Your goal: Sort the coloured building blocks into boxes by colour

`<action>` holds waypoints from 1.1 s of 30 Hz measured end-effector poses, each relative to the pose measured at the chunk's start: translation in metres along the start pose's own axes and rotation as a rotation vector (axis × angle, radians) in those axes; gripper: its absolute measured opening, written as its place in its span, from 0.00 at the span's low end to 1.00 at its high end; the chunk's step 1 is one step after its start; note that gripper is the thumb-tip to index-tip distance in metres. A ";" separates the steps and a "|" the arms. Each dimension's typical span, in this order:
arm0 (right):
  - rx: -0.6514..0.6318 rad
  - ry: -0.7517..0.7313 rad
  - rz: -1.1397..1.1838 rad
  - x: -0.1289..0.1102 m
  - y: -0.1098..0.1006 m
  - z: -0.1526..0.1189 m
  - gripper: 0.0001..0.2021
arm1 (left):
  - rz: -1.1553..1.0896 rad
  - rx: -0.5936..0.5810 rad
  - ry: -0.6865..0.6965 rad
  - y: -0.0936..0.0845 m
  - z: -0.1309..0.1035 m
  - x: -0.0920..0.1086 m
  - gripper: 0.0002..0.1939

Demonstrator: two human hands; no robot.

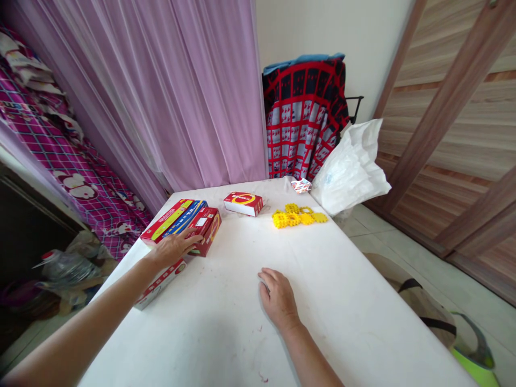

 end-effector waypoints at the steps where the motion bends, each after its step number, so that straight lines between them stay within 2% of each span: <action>1: -0.001 0.002 0.001 0.000 0.000 0.000 0.15 | 0.009 -0.017 0.033 0.000 0.000 -0.002 0.19; 9: -0.023 0.005 0.002 0.000 -0.002 0.001 0.14 | 0.045 -0.077 0.184 -0.005 0.011 -0.009 0.26; 15: -0.021 -0.008 -0.005 -0.002 -0.003 0.002 0.14 | 0.003 -0.030 0.200 0.003 0.008 -0.006 0.18; 21: -0.030 -0.007 0.009 -0.001 -0.001 0.001 0.14 | 0.006 -0.010 0.173 0.002 0.003 -0.004 0.18; 24: -0.030 -0.008 0.016 -0.001 -0.002 0.001 0.14 | 0.034 -0.048 0.183 -0.005 0.005 -0.005 0.19; 27: -0.037 -0.015 0.029 -0.002 -0.003 0.002 0.14 | 0.076 -0.108 0.213 -0.012 0.010 -0.004 0.25; 33: -0.043 -0.013 0.042 -0.003 -0.004 0.003 0.14 | 0.134 -0.170 0.242 -0.013 0.016 0.001 0.27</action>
Point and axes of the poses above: each hand's wrist, its own z-axis towards the middle knuckle, its own y-axis out of the palm, x = y × z, the point moved 6 cm from there along z, towards the middle knuckle, and after that the axes turned 14 degrees about -z, right-handed, at the moved point
